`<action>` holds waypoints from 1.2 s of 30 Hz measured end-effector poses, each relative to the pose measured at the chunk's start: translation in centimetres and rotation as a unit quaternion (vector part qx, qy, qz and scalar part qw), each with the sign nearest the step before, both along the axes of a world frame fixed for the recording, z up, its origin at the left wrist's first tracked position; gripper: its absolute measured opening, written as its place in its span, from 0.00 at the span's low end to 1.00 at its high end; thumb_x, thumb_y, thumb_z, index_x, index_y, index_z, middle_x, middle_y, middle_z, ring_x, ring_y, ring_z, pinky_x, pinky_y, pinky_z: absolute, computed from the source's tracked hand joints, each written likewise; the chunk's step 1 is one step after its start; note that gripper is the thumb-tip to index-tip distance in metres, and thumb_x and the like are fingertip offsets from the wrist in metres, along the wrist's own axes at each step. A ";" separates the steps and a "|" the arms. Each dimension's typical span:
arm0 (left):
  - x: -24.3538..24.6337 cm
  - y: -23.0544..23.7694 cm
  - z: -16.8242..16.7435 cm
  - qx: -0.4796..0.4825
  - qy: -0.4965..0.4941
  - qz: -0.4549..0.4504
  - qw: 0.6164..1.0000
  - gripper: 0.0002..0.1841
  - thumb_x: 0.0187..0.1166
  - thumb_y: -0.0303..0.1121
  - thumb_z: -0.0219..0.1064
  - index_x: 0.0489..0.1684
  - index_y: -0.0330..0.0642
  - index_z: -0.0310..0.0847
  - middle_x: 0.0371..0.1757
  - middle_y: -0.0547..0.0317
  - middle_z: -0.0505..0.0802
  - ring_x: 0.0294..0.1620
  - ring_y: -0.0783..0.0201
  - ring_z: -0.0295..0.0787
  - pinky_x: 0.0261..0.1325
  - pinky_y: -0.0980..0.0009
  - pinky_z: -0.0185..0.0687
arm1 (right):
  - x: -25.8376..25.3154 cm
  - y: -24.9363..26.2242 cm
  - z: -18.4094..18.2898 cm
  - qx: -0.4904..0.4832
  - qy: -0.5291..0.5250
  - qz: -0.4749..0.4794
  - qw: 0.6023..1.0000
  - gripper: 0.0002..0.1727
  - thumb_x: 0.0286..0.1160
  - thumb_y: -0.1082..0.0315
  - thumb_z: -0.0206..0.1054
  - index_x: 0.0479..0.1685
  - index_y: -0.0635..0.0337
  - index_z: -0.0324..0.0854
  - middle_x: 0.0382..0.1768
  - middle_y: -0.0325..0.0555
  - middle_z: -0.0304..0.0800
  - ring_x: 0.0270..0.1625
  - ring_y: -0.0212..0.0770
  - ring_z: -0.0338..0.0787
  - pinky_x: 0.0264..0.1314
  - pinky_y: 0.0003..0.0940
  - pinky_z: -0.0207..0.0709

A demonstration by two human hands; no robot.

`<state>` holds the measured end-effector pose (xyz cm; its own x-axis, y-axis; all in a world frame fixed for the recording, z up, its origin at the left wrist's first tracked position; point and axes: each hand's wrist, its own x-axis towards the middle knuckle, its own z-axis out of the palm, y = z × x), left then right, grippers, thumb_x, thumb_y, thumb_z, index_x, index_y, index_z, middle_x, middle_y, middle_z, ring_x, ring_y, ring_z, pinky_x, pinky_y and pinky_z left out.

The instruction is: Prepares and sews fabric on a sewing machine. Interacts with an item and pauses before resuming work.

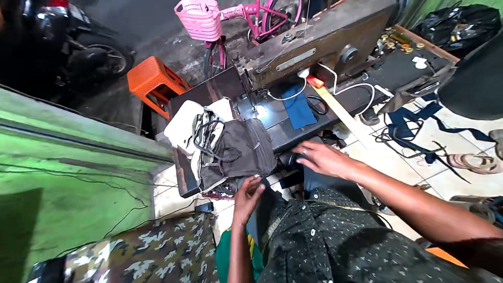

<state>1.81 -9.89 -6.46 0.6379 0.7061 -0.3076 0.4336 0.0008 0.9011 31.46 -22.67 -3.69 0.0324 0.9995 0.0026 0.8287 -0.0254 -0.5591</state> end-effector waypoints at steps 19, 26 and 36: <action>4.5 0.1 7.4 0.210 0.079 -0.291 0.930 0.13 0.85 0.40 0.66 0.48 0.40 0.91 0.39 0.56 0.96 0.40 0.63 0.95 0.51 0.60 0.91 | -1.4 7.1 -5.8 0.172 -0.064 -0.047 0.982 0.25 0.89 0.56 0.56 0.80 0.52 0.78 0.82 0.45 0.77 0.85 0.48 0.73 0.85 0.54 0.64; 12.2 7.3 5.1 0.476 0.242 -0.256 0.806 0.27 0.93 0.41 0.51 0.89 0.43 0.65 0.92 0.49 0.67 0.93 0.42 0.56 0.92 0.37 0.46 | -1.1 7.3 -5.1 0.147 -0.096 -0.027 0.984 0.24 0.89 0.55 0.54 0.77 0.49 0.81 0.81 0.45 0.78 0.86 0.50 0.72 0.84 0.55 0.65; 10.7 9.6 1.5 0.503 0.290 -0.245 0.776 0.34 0.94 0.54 0.42 0.95 0.46 0.54 0.96 0.52 0.58 0.97 0.46 0.45 0.95 0.40 0.30 | -1.0 7.4 -6.0 0.169 -0.082 -0.033 0.982 0.23 0.89 0.54 0.56 0.75 0.50 0.82 0.80 0.46 0.79 0.85 0.50 0.74 0.84 0.55 0.66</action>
<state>12.53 -0.25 -4.91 0.8657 0.4918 -0.0932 0.4932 -0.8699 -0.0086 30.49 -15.23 -9.66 0.0683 0.9365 0.3440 0.9110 0.0821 -0.4043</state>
